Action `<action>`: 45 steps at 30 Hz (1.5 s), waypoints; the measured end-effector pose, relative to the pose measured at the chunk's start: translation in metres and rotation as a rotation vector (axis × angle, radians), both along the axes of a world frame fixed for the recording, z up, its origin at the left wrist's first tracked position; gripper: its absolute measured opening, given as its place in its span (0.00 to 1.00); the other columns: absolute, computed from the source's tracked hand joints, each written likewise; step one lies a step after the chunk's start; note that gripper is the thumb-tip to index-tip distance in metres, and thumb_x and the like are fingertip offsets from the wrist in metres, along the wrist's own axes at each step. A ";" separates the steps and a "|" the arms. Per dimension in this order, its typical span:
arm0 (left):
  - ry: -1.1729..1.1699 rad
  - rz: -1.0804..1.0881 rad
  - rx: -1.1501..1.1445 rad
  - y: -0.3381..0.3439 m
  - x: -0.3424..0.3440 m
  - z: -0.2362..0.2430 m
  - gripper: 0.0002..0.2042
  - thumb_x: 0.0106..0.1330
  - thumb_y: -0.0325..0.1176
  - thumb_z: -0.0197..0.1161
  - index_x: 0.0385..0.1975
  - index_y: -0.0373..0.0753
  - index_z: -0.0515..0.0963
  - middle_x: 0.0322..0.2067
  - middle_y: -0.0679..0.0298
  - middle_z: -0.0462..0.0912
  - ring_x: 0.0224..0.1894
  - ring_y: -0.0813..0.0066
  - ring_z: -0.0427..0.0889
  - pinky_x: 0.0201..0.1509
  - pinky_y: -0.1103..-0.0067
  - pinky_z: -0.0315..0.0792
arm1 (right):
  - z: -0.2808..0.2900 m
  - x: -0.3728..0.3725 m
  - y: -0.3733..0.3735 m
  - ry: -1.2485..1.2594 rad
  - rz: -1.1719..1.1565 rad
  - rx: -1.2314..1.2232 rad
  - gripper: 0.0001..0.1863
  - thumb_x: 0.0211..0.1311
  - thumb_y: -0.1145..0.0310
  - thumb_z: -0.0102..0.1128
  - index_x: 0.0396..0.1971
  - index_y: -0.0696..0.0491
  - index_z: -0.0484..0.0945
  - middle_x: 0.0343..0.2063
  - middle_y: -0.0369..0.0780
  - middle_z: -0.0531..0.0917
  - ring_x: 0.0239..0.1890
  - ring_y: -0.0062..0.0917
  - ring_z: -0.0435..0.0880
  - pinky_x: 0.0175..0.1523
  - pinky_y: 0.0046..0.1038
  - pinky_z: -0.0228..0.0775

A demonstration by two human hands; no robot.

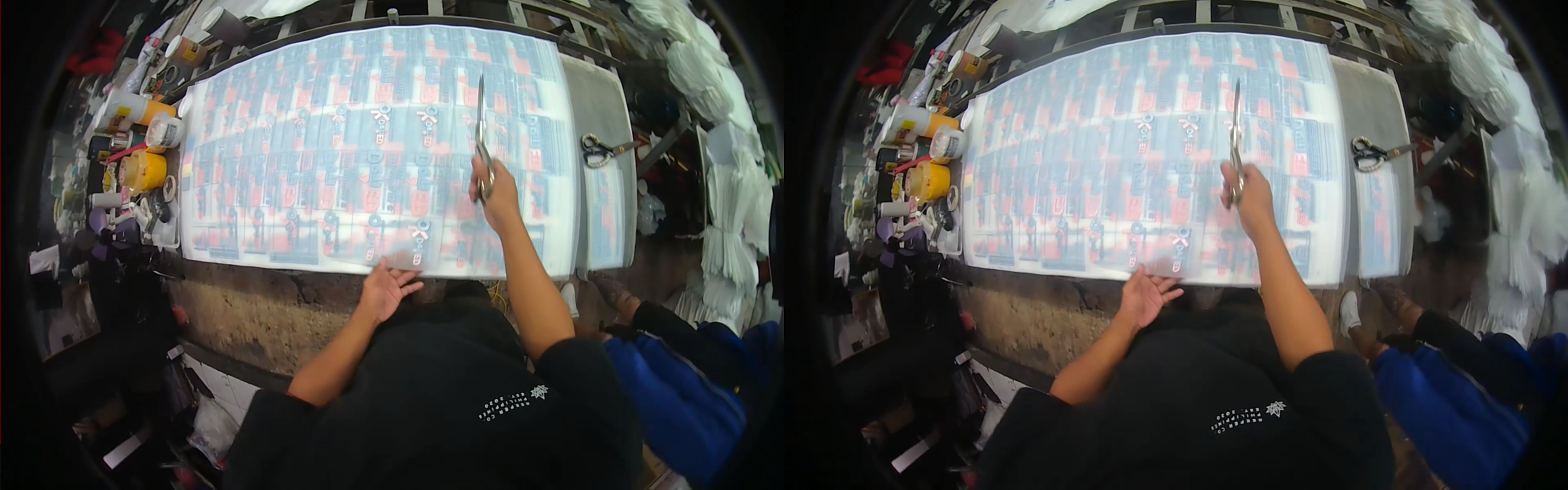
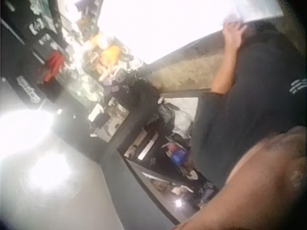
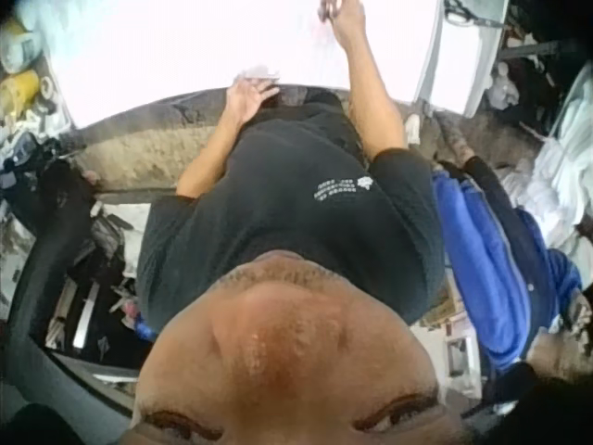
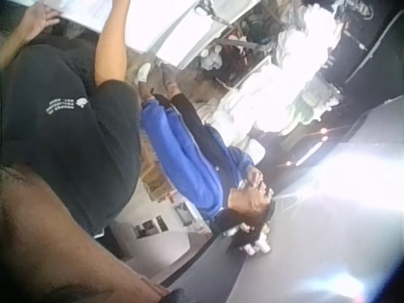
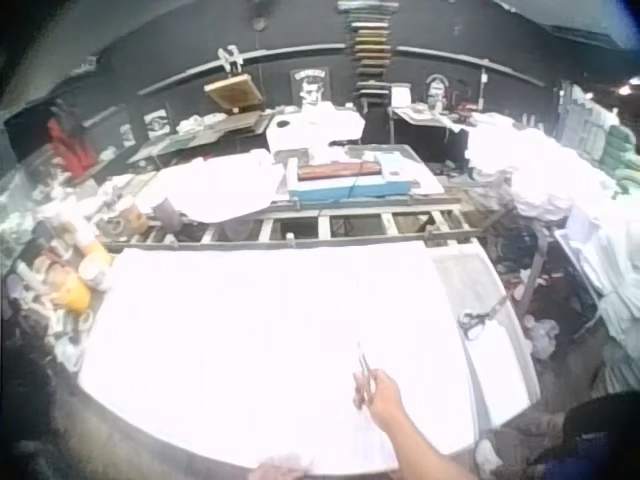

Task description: The person cuts a large sheet of printed film into smaller sections using shears and stacks the resulting pieces on a table.

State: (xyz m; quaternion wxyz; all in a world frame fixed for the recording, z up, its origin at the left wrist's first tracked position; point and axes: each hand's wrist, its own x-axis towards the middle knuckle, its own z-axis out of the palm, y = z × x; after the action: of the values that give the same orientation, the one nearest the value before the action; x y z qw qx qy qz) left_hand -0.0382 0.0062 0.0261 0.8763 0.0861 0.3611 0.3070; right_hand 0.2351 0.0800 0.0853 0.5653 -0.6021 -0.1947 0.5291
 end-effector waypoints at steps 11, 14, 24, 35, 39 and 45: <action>0.328 -0.101 0.068 0.039 -0.033 0.007 0.09 0.64 0.34 0.55 0.36 0.33 0.71 0.24 0.62 0.73 0.20 0.75 0.74 0.23 0.80 0.68 | 0.026 -0.108 -0.217 0.237 0.255 -0.134 0.13 0.60 0.61 0.58 0.29 0.55 0.69 0.21 0.36 0.75 0.21 0.20 0.75 0.27 0.22 0.68; 0.324 -0.100 0.111 0.039 -0.024 0.004 0.11 0.63 0.35 0.56 0.35 0.33 0.71 0.24 0.62 0.73 0.19 0.75 0.73 0.21 0.80 0.67 | 0.031 -0.128 -0.244 0.270 0.345 -0.137 0.14 0.60 0.60 0.59 0.31 0.55 0.69 0.25 0.37 0.76 0.24 0.20 0.76 0.31 0.22 0.70; 0.428 -0.085 0.114 0.036 -0.002 0.004 0.14 0.59 0.37 0.62 0.33 0.31 0.71 0.25 0.61 0.73 0.20 0.74 0.74 0.22 0.79 0.70 | 0.008 -0.197 -0.225 0.307 0.171 -0.324 0.22 0.55 0.48 0.60 0.30 0.53 0.67 0.23 0.35 0.73 0.23 0.17 0.74 0.28 0.19 0.70; 0.223 -0.001 0.094 0.031 0.008 0.001 0.13 0.63 0.29 0.54 0.43 0.28 0.65 0.41 0.53 0.71 0.42 0.60 0.75 0.44 0.67 0.76 | 0.005 -0.216 -0.185 0.049 0.059 -0.342 0.19 0.57 0.53 0.61 0.25 0.53 0.66 0.16 0.32 0.71 0.16 0.15 0.71 0.21 0.17 0.63; 0.157 0.034 0.094 0.031 0.009 -0.003 0.12 0.63 0.27 0.52 0.42 0.27 0.65 0.40 0.54 0.72 0.43 0.60 0.76 0.45 0.66 0.76 | 0.014 -0.210 -0.185 0.056 0.065 -0.351 0.19 0.57 0.54 0.61 0.25 0.53 0.67 0.16 0.32 0.71 0.16 0.14 0.71 0.21 0.17 0.63; 0.089 0.077 0.023 0.033 0.013 -0.012 0.09 0.62 0.24 0.50 0.38 0.25 0.66 0.36 0.54 0.74 0.37 0.64 0.77 0.41 0.66 0.78 | 0.020 -0.205 -0.181 0.078 0.058 -0.361 0.22 0.53 0.51 0.64 0.22 0.53 0.66 0.16 0.32 0.70 0.15 0.14 0.71 0.20 0.17 0.65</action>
State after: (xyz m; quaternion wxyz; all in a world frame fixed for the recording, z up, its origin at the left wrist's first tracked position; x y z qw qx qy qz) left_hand -0.0249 0.0396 0.0138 0.8458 0.0960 0.3992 0.3406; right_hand 0.0297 -0.1011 0.1052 0.4398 -0.6669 -0.0916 0.5945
